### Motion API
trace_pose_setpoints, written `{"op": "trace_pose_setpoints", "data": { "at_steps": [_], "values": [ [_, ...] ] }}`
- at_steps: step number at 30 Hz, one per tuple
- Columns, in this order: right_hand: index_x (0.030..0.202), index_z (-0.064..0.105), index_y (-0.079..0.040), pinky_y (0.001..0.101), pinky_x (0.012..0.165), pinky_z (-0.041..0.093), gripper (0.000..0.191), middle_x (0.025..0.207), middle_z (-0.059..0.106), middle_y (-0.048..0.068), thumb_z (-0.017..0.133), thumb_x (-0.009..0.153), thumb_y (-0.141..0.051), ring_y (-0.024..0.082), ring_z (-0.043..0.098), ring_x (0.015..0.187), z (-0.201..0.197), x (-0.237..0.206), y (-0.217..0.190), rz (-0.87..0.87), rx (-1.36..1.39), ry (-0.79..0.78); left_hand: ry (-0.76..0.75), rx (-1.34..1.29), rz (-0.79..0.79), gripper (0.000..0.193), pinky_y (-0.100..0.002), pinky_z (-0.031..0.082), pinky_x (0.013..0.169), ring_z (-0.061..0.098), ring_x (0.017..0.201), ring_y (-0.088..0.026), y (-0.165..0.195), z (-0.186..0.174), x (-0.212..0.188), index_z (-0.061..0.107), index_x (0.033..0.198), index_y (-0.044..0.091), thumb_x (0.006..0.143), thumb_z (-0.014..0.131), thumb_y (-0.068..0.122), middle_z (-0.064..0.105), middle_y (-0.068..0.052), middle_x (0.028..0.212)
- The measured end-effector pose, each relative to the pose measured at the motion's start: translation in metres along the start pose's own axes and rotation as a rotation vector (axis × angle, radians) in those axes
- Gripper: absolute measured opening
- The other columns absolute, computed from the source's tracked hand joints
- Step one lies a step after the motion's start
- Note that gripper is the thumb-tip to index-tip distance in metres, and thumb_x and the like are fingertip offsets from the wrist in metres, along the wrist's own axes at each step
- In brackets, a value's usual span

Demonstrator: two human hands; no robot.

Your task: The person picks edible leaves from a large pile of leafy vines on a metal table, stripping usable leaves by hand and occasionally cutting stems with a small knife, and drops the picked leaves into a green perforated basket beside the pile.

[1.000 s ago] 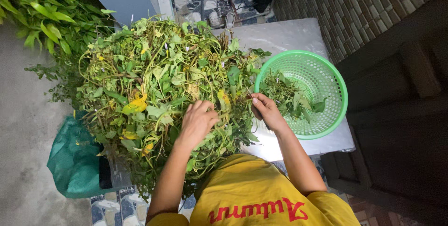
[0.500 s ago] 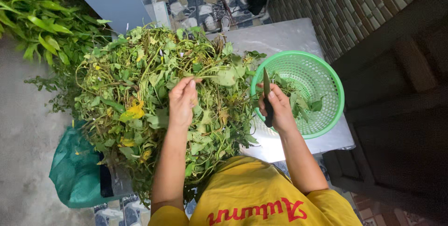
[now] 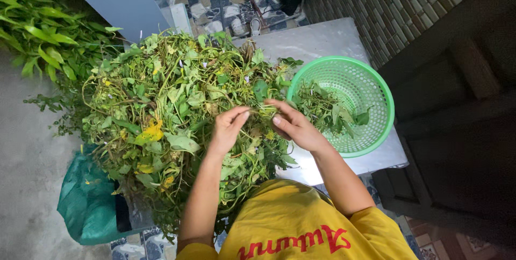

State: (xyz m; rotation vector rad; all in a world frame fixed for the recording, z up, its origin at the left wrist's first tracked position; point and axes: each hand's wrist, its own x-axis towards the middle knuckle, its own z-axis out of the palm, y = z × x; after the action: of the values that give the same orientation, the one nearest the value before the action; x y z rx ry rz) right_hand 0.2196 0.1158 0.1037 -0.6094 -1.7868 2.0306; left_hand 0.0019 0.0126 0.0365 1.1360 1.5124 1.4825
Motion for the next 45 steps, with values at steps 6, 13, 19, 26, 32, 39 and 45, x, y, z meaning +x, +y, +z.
{"op": "trace_pose_setpoints", "data": {
  "at_steps": [6,13,19,26,32,39,45],
  "values": [
    [0.141,0.058,-0.004,0.0228,0.078,0.043,0.037,0.099,0.056,-0.005,0.061,0.107,-0.02,0.006,0.051,0.088,-0.014,0.007,0.026,-0.229,-0.272,0.166,0.019,0.079,-0.178,0.028,-0.022,0.041,0.051,0.05,0.06,-0.005,0.012,0.003,0.0,0.069,0.127,0.011,0.101,0.06,0.014,0.064,0.003,0.075],
    [0.137,0.061,-0.005,0.0248,0.073,0.044,0.038,0.09,0.056,-0.003,0.062,0.102,-0.019,0.008,0.049,0.081,-0.037,0.015,0.051,-0.146,-0.272,0.421,-0.075,0.34,-0.288,0.023,-0.028,0.038,0.045,0.049,0.052,-0.009,0.021,0.005,-0.004,0.075,0.114,0.012,0.102,0.058,0.021,0.065,0.001,0.071],
    [0.137,0.062,-0.004,0.0272,0.082,0.053,0.032,0.105,0.064,-0.001,0.057,0.109,-0.017,0.009,0.06,0.093,-0.067,0.036,0.08,-0.337,-0.325,0.754,0.038,0.403,-0.102,0.017,-0.029,0.042,0.048,0.054,0.051,-0.01,0.018,0.031,-0.009,0.078,0.102,0.01,0.097,0.067,0.023,0.066,0.0,0.063],
    [0.161,0.016,-0.018,0.0294,0.052,0.036,0.073,0.075,0.05,0.003,0.059,0.102,-0.017,0.012,0.042,0.061,-0.109,0.024,0.059,0.032,-0.113,0.731,0.156,0.406,-0.166,0.019,-0.03,0.046,0.052,0.059,0.053,-0.012,0.018,0.022,0.003,0.078,0.097,0.01,0.097,0.067,0.026,0.07,-0.004,0.065],
    [0.155,0.046,-0.012,0.0252,0.063,0.041,0.055,0.082,0.051,-0.001,0.061,0.102,-0.017,0.008,0.046,0.072,-0.044,0.003,0.035,-0.104,-0.341,0.36,0.149,0.552,-0.013,0.017,-0.038,0.05,0.058,0.066,0.058,-0.024,0.02,0.034,0.006,0.076,0.098,0.008,0.097,0.067,0.023,0.071,-0.011,0.071],
    [0.141,0.054,-0.011,0.0332,0.066,0.046,0.047,0.077,0.061,0.008,0.067,0.098,-0.026,0.017,0.055,0.07,-0.005,0.012,0.009,0.025,-0.592,0.147,0.042,0.553,0.198,0.015,-0.04,0.053,0.07,0.069,0.072,-0.028,0.03,0.035,0.001,0.074,0.102,0.006,0.098,0.062,0.016,0.073,-0.013,0.089],
    [0.127,0.06,-0.01,0.0333,0.064,0.047,0.036,0.079,0.065,0.005,0.067,0.096,-0.027,0.016,0.058,0.067,-0.01,0.012,0.011,0.009,-0.655,0.273,0.144,1.055,0.336,0.022,-0.04,0.046,0.081,0.066,0.077,-0.021,0.046,0.021,-0.012,0.076,0.104,0.008,0.093,0.067,0.025,0.074,-0.01,0.088]
  ]
}}
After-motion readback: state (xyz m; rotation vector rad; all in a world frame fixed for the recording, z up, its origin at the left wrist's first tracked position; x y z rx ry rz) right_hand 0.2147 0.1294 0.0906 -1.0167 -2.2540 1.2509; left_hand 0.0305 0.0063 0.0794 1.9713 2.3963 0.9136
